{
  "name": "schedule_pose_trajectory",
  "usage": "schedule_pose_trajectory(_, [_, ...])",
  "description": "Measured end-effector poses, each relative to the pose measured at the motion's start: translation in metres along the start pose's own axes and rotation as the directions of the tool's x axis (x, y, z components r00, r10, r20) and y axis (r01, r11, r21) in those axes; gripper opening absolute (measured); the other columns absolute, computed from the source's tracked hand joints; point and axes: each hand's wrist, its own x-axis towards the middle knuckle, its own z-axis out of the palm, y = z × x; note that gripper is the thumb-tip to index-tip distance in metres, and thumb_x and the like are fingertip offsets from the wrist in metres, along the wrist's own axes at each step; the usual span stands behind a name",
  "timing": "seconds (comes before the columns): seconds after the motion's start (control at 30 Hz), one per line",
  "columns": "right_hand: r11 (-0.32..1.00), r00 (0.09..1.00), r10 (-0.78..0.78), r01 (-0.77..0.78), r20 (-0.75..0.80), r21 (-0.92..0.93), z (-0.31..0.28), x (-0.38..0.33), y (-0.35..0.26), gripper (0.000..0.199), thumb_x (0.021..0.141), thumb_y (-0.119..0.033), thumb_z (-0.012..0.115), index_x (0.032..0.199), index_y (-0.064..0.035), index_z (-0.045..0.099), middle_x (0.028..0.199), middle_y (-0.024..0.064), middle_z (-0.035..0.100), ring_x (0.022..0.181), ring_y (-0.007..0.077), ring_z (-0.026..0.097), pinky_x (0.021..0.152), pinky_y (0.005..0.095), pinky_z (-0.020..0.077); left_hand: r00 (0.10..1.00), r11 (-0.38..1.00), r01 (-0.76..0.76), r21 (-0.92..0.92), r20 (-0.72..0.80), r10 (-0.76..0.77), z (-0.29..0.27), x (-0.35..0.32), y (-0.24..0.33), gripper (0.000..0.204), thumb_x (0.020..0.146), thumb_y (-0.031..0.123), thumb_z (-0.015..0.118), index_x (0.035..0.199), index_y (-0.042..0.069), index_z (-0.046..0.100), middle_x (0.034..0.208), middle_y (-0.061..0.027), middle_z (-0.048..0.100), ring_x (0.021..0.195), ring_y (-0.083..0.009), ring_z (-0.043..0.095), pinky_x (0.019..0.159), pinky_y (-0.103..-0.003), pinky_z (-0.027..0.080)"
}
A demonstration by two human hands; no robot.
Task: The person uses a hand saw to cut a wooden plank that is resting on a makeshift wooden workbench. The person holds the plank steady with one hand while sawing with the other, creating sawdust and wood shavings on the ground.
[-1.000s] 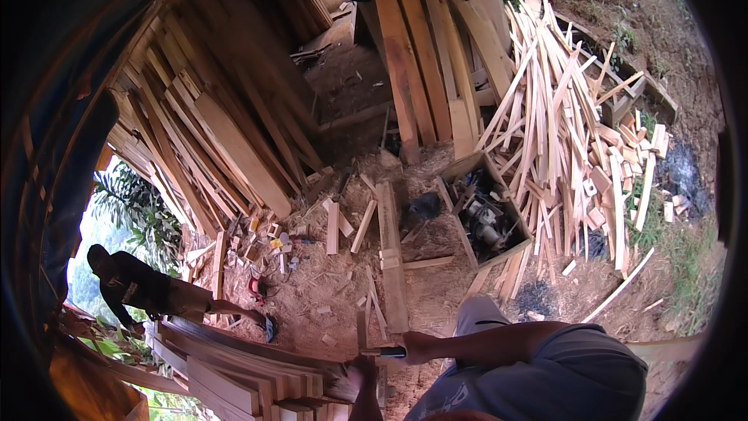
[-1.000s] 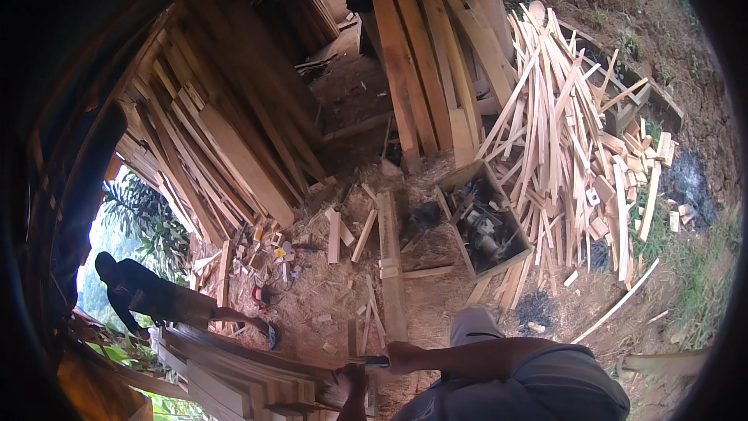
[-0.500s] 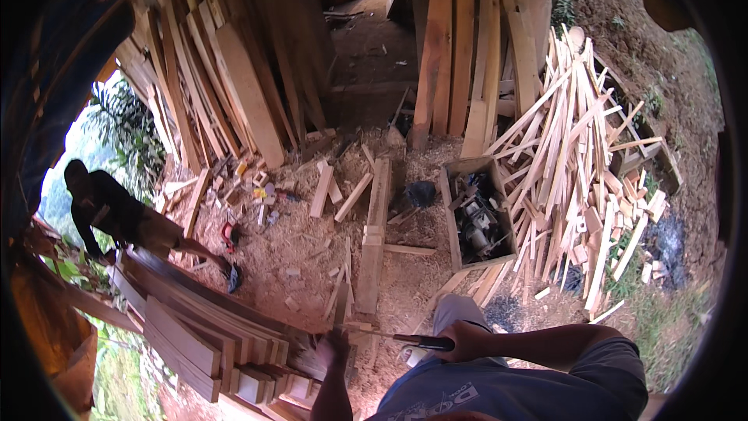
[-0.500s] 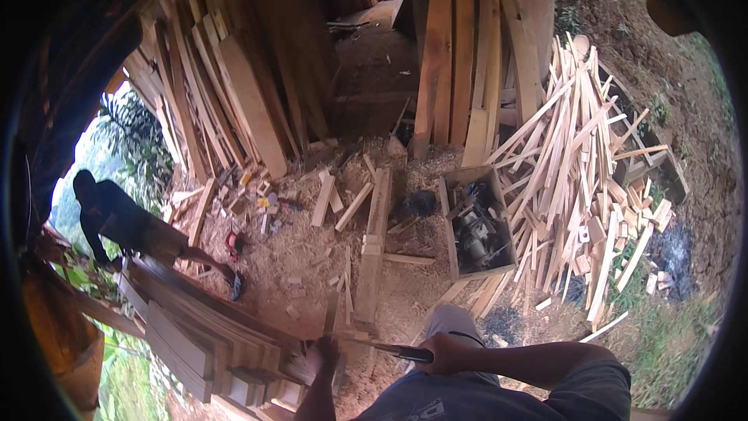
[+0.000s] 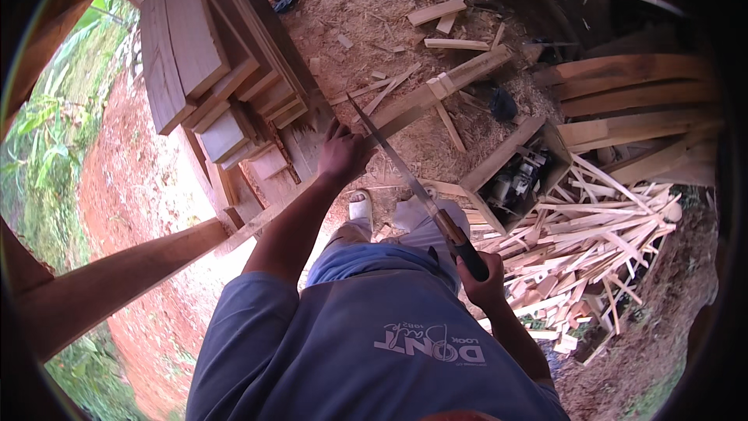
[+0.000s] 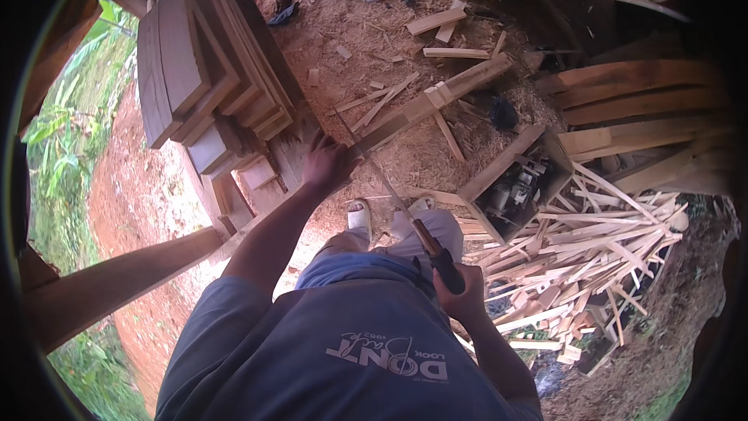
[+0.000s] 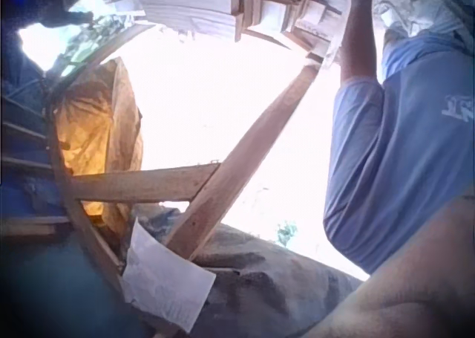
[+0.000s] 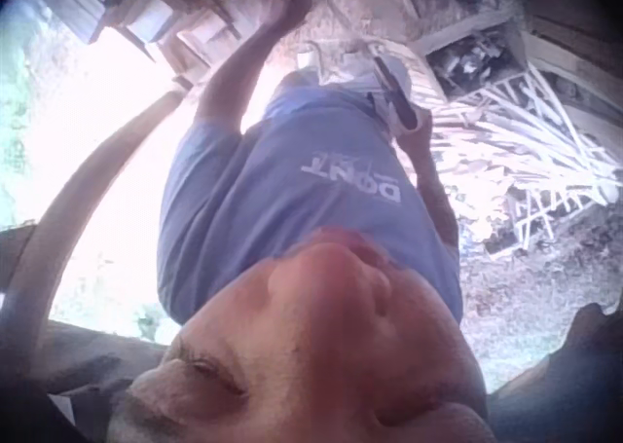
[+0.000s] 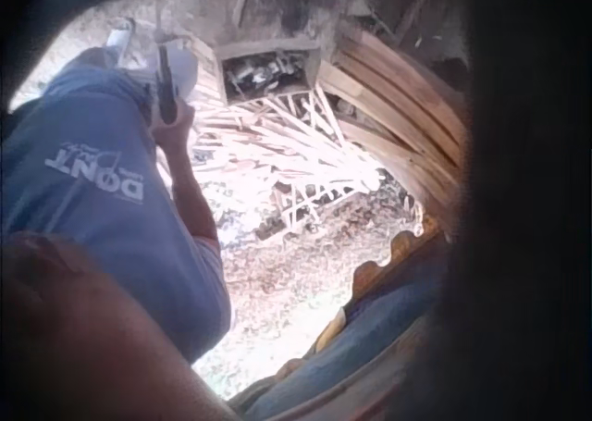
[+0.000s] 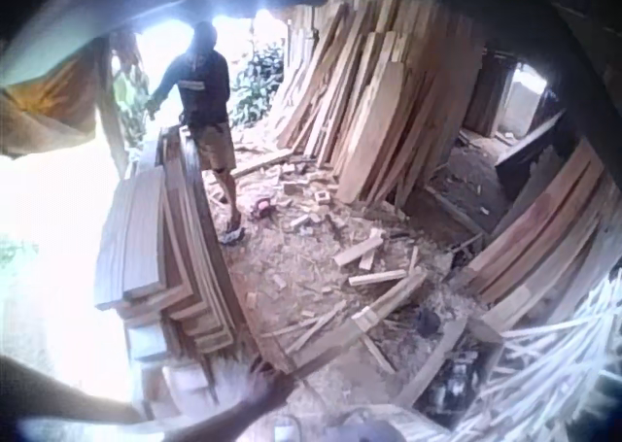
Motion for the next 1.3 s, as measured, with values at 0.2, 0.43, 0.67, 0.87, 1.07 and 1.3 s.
schedule_pose_trajectory(0.2, [0.987, 0.979, 0.164, -0.162, 0.119, -0.023, -0.009, 0.003, 0.012, 0.024, 0.089, -0.019, 0.084, 0.086, -0.0008, 0.068, 0.083, 0.0117, 0.060, 0.074, 0.0247, 0.060, 0.069, 0.0395, 0.0461, 0.999, 0.997, 0.031, -0.074, -0.008, -0.031, -0.001, 0.000, 0.000, 0.025, 0.085, 0.034, 0.079, 0.090, 0.011, 0.073, 0.087, -0.0081, 0.072, 0.107, -0.0290, 0.063, 0.121, -0.047, 0.036])
schedule_pose_trajectory(0.43, [1.000, 1.000, 0.003, -0.003, -0.011, -0.025, -0.004, 0.001, 0.015, 0.024, 0.090, -0.017, 0.080, 0.079, -0.0016, 0.066, 0.067, 0.0072, 0.059, 0.060, 0.0180, 0.057, 0.059, 0.0360, 0.0428, 0.996, 0.997, -0.010, -0.078, -0.091, 0.003, 0.011, -0.001, -0.005, 0.019, 0.087, 0.033, 0.078, 0.087, 0.014, 0.075, 0.081, -0.0039, 0.070, 0.105, -0.0260, 0.063, 0.120, -0.045, 0.037])
schedule_pose_trajectory(0.67, [1.000, 1.000, -0.012, 0.011, -0.028, -0.016, -0.018, 0.016, -0.033, 0.023, 0.091, -0.016, 0.076, 0.077, 0.0019, 0.070, 0.056, 0.0057, 0.058, 0.051, 0.0127, 0.056, 0.053, 0.0331, 0.0418, 0.999, 0.999, 0.034, -0.026, -0.015, -0.034, 0.001, -0.001, -0.003, 0.024, 0.085, 0.037, 0.079, 0.092, 0.015, 0.076, 0.090, -0.0065, 0.074, 0.114, -0.0259, 0.063, 0.124, -0.046, 0.033])
schedule_pose_trajectory(0.87, [0.998, 0.996, -0.058, 0.056, -0.063, -0.027, -0.021, 0.024, -0.057, 0.023, 0.091, -0.015, 0.076, 0.078, 0.0026, 0.071, 0.055, 0.0038, 0.057, 0.052, 0.0095, 0.052, 0.053, 0.0317, 0.0399, 0.994, 0.995, 0.085, -0.058, 0.080, -0.081, -0.005, 0.001, 0.002, 0.039, 0.086, 0.044, 0.077, 0.102, 0.008, 0.077, 0.105, -0.0123, 0.073, 0.129, -0.0323, 0.057, 0.127, -0.047, 0.030])
schedule_pose_trajectory(1.07, [0.999, 0.990, -0.029, 0.033, 0.136, -0.031, -0.033, 0.037, -0.054, 0.025, 0.094, -0.018, 0.076, 0.077, -0.0009, 0.067, 0.056, 0.0022, 0.056, 0.052, 0.0112, 0.055, 0.053, 0.0329, 0.0424, 0.997, 0.998, 0.067, 0.020, 0.034, -0.067, 0.005, -0.003, 0.000, 0.041, 0.093, 0.051, 0.071, 0.099, 0.012, 0.078, 0.099, -0.0081, 0.076, 0.125, -0.0276, 0.059, 0.130, -0.046, 0.023])
schedule_pose_trajectory(1.3, [0.972, 0.975, -0.209, 0.216, -0.081, 0.097, -0.015, 0.037, -0.056, 0.030, 0.089, -0.015, 0.079, 0.109, -0.0057, 0.060, 0.075, 0.0018, 0.060, 0.060, 0.0106, 0.054, 0.057, 0.0283, 0.0426, 0.999, 1.000, 0.025, -0.004, 0.033, -0.025, 0.019, 0.010, 0.001, 0.040, 0.093, 0.046, 0.069, 0.106, 0.010, 0.079, 0.112, -0.0101, 0.075, 0.131, -0.0271, 0.056, 0.130, -0.046, 0.022])
